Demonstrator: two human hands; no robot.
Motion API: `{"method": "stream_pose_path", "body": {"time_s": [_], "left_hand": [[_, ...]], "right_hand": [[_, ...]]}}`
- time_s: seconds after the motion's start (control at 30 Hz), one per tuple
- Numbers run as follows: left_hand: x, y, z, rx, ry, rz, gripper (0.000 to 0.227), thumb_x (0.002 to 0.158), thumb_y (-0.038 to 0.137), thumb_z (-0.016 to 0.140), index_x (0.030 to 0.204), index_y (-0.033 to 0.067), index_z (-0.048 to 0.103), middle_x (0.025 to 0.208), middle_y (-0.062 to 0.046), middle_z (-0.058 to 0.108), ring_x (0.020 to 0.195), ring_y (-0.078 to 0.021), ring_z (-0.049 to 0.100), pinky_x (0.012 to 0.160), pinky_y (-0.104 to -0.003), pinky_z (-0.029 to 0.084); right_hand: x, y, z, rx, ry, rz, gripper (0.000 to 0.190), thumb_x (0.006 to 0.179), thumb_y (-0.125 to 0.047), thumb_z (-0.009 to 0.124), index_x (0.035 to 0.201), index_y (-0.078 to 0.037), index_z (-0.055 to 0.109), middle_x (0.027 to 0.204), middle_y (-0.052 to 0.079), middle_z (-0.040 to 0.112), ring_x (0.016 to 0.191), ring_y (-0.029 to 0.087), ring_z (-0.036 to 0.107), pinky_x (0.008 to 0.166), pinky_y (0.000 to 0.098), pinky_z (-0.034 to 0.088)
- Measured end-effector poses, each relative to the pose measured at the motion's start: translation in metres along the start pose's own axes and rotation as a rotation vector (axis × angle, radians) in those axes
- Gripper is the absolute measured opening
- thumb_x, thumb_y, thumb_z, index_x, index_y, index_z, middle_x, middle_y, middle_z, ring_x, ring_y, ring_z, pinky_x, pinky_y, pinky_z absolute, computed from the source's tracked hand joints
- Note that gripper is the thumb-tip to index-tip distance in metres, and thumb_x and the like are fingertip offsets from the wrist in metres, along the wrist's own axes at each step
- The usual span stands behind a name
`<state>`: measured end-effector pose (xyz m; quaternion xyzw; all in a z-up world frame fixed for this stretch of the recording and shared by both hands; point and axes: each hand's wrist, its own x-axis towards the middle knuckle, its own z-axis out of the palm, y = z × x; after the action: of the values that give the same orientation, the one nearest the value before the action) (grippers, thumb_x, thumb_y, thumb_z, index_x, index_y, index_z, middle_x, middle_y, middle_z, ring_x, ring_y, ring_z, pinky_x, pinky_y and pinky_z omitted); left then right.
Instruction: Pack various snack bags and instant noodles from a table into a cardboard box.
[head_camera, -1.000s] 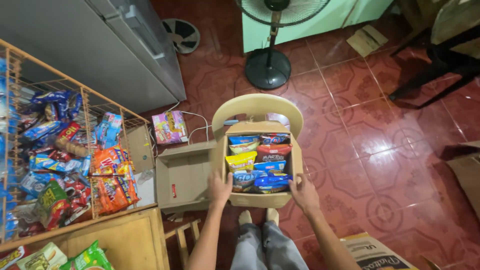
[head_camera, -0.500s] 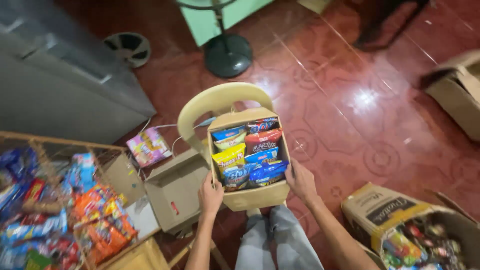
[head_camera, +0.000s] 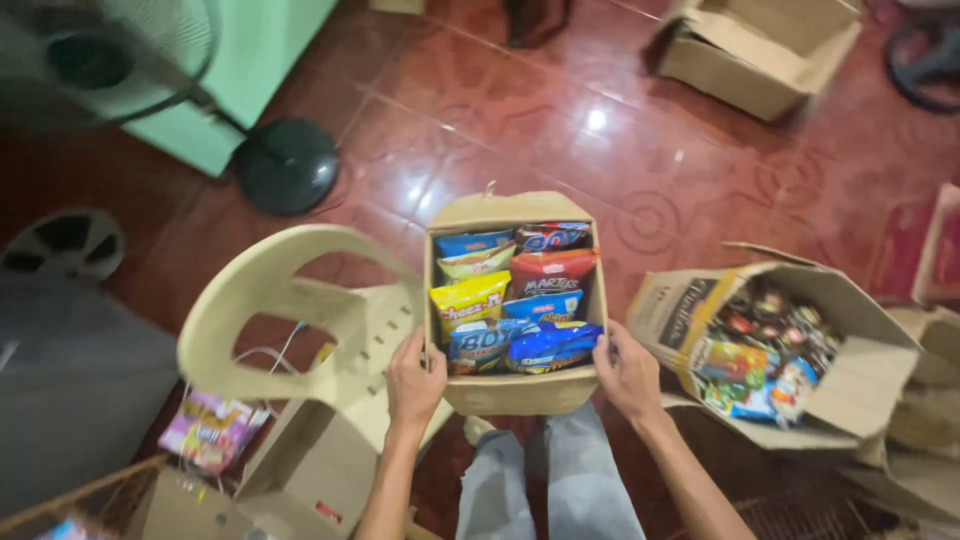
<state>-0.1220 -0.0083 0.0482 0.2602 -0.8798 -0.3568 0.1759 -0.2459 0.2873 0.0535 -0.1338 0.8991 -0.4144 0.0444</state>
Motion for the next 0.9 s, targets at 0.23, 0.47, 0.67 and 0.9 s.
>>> {"method": "stream_pose_path", "body": {"time_s": [0.23, 0.47, 0.67, 0.9], "left_hand": [[0.049, 0.080, 0.118, -0.161, -0.262, 0.110, 0.047, 0.088, 0.003, 0.057, 0.134, -0.0032, 0.062, 0.114, -0.026, 0.070, 0.106, -0.0446, 0.065, 0.092, -0.047, 0.052], [0.080, 0.074, 0.276, -0.111, -0.454, -0.007, 0.048, 0.090, 0.002, 0.057, 0.137, 0.0036, 0.061, 0.110, -0.030, 0.069, 0.105, -0.0453, 0.067, 0.087, -0.049, 0.054], [0.087, -0.002, 0.424, -0.223, -0.364, 0.071, 0.047, 0.085, -0.001, 0.056, 0.131, 0.0027, 0.065, 0.106, -0.031, 0.068, 0.101, -0.0440, 0.069, 0.081, -0.046, 0.057], [0.084, -0.078, 0.539, -0.255, -0.381, -0.062, 0.050, 0.086, -0.003, 0.057, 0.135, 0.0041, 0.063, 0.099, -0.033, 0.063, 0.097, -0.0422, 0.072, 0.076, -0.043, 0.057]], "right_hand": [[0.017, 0.100, -0.058, -0.119, 0.155, 0.229, 0.032, 0.096, -0.021, 0.060, 0.124, -0.005, 0.066, 0.076, 0.018, 0.068, 0.065, 0.032, 0.069, 0.062, 0.0437, 0.053], [0.054, 0.263, -0.047, -0.200, 0.022, 0.373, 0.034, 0.100, -0.023, 0.057, 0.129, -0.007, 0.054, 0.079, 0.024, 0.070, 0.076, 0.044, 0.070, 0.069, 0.0545, 0.052], [0.086, 0.397, 0.004, -0.126, 0.061, 0.415, 0.039, 0.097, -0.021, 0.058, 0.131, -0.006, 0.047, 0.083, 0.025, 0.068, 0.080, 0.046, 0.069, 0.070, 0.0548, 0.052], [0.107, 0.524, 0.076, 0.052, 0.064, 0.512, 0.044, 0.091, -0.015, 0.065, 0.129, -0.006, 0.044, 0.073, 0.011, 0.067, 0.066, 0.022, 0.068, 0.064, 0.0410, 0.054]]}}
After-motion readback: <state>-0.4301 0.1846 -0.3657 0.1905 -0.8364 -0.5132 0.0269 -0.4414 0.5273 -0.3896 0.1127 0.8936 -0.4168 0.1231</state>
